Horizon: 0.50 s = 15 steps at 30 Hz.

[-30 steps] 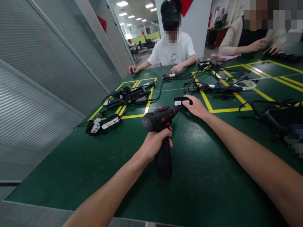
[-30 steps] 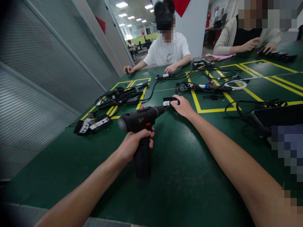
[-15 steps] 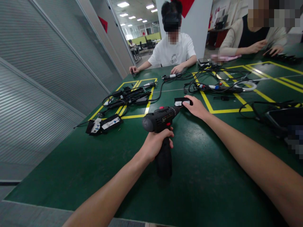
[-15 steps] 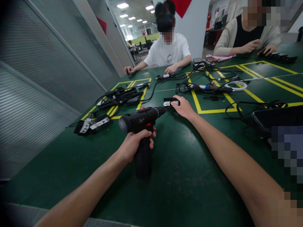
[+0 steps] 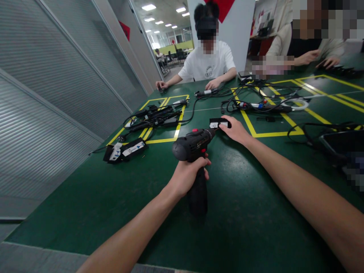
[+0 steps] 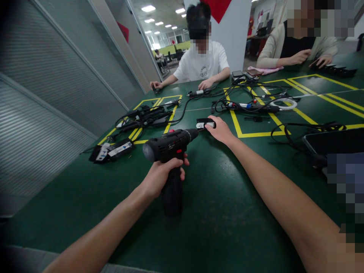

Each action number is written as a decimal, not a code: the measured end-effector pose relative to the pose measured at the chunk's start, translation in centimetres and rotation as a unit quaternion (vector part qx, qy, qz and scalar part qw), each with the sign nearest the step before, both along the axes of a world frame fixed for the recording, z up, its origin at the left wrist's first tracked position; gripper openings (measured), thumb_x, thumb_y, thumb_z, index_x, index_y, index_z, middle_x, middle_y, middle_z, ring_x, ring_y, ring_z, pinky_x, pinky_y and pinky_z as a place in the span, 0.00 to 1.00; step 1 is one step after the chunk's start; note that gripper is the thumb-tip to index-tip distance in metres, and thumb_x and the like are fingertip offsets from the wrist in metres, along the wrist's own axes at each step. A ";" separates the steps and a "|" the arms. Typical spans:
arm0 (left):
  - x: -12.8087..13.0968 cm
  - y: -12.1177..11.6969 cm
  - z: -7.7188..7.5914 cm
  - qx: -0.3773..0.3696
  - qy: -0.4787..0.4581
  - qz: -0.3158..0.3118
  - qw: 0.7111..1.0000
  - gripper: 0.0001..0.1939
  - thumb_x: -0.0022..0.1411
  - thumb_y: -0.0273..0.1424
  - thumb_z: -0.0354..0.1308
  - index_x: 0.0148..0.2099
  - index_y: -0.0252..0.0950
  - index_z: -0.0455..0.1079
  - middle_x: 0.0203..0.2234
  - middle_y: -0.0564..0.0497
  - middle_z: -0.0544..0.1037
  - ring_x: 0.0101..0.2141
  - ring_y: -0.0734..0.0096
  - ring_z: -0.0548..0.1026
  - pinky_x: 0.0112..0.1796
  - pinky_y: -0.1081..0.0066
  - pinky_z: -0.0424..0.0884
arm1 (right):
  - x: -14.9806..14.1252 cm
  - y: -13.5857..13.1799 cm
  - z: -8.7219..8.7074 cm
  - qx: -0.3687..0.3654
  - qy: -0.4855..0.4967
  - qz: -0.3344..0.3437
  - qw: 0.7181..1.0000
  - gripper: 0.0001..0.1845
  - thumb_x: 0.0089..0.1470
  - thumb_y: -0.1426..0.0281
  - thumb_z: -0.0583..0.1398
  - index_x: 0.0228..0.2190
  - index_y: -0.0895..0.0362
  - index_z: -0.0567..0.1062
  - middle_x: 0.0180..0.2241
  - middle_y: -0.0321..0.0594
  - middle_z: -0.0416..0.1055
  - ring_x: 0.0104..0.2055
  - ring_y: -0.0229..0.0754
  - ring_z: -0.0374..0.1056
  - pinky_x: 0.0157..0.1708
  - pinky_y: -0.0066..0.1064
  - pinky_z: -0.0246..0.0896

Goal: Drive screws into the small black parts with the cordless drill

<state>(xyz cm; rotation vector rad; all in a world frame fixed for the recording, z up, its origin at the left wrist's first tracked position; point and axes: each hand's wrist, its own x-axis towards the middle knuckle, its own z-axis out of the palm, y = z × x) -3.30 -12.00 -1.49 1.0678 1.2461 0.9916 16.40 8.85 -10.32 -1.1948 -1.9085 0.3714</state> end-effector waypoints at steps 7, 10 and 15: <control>0.1 -0.3 0.8 0.029 0.038 -0.016 0.999 0.13 0.56 0.33 0.57 0.43 0.32 0.66 0.34 0.49 0.74 0.21 0.75 0.71 0.27 0.72 0.68 | 0.0 0.0 -0.1 -0.002 0.008 0.003 1.000 0.25 0.54 0.62 0.59 0.53 0.56 0.72 0.50 0.48 0.71 0.49 0.52 0.69 0.52 0.43 0.61; 0.1 -0.6 1.4 0.059 0.090 -0.030 0.994 0.11 0.57 0.32 0.56 0.43 0.34 0.67 0.34 0.50 0.74 0.22 0.75 0.71 0.27 0.71 0.68 | 0.0 0.0 -0.2 -0.003 0.018 0.007 1.000 0.26 0.54 0.62 0.60 0.54 0.56 0.72 0.51 0.48 0.71 0.52 0.52 0.67 0.54 0.44 0.59; -0.3 -1.5 1.8 0.147 0.209 -0.015 0.967 0.09 0.55 0.33 0.59 0.39 0.35 0.71 0.30 0.49 0.76 0.26 0.70 0.72 0.31 0.69 0.68 | 0.1 0.0 -0.2 -0.017 0.044 0.017 0.999 0.27 0.52 0.63 0.61 0.54 0.56 0.72 0.53 0.47 0.70 0.54 0.51 0.66 0.57 0.43 0.57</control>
